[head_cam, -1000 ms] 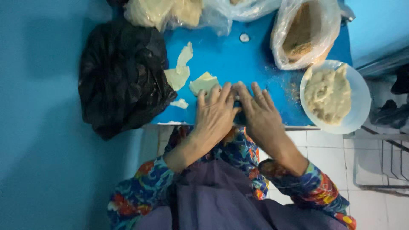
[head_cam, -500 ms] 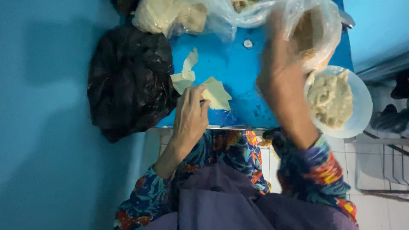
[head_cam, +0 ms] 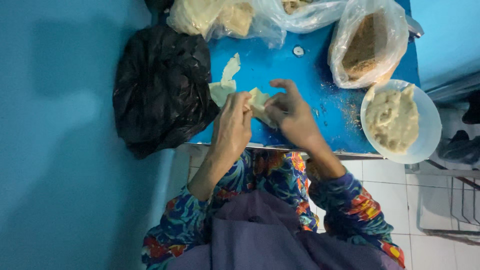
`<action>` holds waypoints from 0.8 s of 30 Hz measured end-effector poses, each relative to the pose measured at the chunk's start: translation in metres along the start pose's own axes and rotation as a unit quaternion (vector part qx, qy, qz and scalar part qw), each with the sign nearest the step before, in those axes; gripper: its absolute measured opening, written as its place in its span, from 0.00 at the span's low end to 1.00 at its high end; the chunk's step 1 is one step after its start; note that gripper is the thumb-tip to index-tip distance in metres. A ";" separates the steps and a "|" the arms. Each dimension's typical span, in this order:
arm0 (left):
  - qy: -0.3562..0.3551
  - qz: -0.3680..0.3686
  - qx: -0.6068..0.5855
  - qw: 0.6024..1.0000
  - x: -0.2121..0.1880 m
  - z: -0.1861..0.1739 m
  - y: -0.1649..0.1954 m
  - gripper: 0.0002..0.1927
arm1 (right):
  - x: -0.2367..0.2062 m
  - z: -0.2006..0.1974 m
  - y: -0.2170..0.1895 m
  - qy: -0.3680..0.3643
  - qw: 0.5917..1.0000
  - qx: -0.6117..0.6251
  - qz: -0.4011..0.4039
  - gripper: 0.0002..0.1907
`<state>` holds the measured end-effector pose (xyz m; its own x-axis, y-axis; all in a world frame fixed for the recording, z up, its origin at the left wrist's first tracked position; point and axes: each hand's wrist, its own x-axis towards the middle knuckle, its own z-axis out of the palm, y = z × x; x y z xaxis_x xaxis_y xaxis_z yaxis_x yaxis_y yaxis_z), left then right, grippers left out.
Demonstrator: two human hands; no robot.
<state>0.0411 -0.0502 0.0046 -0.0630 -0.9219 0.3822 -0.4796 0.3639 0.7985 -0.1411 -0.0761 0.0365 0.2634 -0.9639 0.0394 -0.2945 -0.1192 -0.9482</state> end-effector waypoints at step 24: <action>-0.100 0.263 0.102 0.954 -0.029 0.016 0.017 0.12 | -0.141 -0.087 -0.020 0.142 0.909 -0.388 -0.055 0.32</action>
<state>0.0210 -0.0192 -0.0003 -0.4978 -0.6332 0.5926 -0.4945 0.7686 0.4059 -0.2521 0.0417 0.0774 0.1151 -0.9451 0.3057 -0.8691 -0.2448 -0.4297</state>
